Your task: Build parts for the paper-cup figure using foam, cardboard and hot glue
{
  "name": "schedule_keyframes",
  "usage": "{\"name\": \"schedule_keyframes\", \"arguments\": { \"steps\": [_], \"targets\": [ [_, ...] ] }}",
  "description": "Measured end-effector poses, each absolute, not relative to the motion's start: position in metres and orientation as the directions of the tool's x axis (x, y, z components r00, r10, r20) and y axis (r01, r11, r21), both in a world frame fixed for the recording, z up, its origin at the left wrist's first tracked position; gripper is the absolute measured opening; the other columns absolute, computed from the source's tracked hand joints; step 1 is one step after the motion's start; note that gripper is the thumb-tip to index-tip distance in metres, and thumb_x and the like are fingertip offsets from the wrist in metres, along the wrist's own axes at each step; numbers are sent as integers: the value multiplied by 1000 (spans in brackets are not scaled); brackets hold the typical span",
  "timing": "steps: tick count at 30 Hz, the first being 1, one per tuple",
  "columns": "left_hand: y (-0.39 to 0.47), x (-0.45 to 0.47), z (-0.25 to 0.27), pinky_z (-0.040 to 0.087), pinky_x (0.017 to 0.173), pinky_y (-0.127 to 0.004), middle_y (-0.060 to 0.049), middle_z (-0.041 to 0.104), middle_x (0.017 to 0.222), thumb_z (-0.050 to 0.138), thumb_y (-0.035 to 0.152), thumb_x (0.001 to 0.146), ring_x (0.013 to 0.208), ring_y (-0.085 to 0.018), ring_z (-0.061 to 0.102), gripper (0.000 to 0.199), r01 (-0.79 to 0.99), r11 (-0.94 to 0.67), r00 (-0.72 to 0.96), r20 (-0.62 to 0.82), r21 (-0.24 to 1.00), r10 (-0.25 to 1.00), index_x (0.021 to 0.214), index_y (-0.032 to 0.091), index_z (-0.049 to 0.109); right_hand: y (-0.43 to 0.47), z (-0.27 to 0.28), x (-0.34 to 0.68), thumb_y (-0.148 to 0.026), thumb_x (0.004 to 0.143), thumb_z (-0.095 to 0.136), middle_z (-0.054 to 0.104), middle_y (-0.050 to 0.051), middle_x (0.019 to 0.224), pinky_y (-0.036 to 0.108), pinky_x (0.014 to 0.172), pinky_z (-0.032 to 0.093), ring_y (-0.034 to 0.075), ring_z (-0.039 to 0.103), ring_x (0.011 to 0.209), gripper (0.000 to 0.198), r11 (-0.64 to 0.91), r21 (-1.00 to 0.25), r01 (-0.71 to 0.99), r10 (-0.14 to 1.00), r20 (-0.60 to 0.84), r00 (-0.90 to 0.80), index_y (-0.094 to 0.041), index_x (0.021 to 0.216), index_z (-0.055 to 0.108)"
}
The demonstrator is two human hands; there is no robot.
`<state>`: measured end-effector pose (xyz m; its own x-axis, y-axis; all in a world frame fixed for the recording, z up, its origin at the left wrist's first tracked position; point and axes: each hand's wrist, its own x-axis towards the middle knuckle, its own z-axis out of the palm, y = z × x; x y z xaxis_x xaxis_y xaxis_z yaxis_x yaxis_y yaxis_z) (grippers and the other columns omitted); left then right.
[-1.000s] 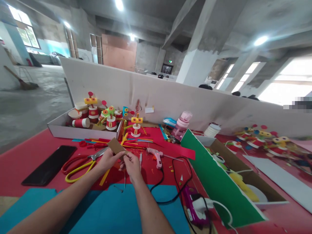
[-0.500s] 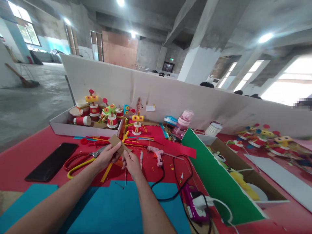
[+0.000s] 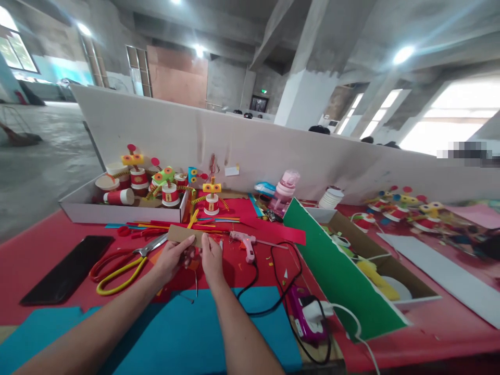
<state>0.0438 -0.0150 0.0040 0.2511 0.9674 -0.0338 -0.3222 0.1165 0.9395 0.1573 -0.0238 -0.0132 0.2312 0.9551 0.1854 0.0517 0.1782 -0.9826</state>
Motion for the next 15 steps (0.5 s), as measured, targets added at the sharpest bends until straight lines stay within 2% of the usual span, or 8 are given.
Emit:
{"name": "schedule_keyframes", "arguments": {
  "steps": [4,6,9,11,13,15],
  "targets": [
    [-13,39,3,28,34,-20,7,42,40,65,49,74,32,-6,36,42,-226,49,237,6,973,971,55,18,44,-27,-9,159,-54,89,38,41,-4,49,23,48,28,11,40,48,47,271,-924,272,922,330,204,-20,57,43],
    [-13,39,2,27,34,-20,7,40,39,62,50,75,33,-7,35,42,-114,-11,186,32,993,982,54,19,44,-29,-7,160,-50,91,37,45,-3,51,24,50,28,12,42,49,47,298,-879,371,898,390,202,-19,57,45],
    [-15,40,0,40,46,-22,1,57,53,60,46,76,48,-12,52,31,45,-185,94,180,982,979,65,18,56,-32,-4,160,-44,93,36,56,1,57,24,53,29,13,47,54,44,301,-805,511,878,443,182,-17,62,54],
    [-18,40,1,46,59,-24,-3,67,70,58,43,77,64,-16,61,26,172,-319,111,303,932,946,77,18,63,-34,-4,159,-38,93,36,59,3,59,25,53,28,13,48,54,41,268,-754,599,874,453,179,-18,65,57],
    [-20,40,2,46,63,-25,-5,68,73,56,42,79,68,-17,62,25,305,-380,148,350,873,925,80,19,66,-36,-4,157,-34,92,37,59,3,59,25,53,26,14,47,54,37,224,-711,667,871,453,191,-18,66,58],
    [-21,41,4,44,61,-25,-4,66,69,55,43,80,65,-17,61,26,347,-378,138,352,858,926,79,19,65,-36,-5,156,-34,92,37,59,3,61,25,53,26,14,48,55,36,217,-716,664,864,457,210,-18,68,58]
  ]
}}
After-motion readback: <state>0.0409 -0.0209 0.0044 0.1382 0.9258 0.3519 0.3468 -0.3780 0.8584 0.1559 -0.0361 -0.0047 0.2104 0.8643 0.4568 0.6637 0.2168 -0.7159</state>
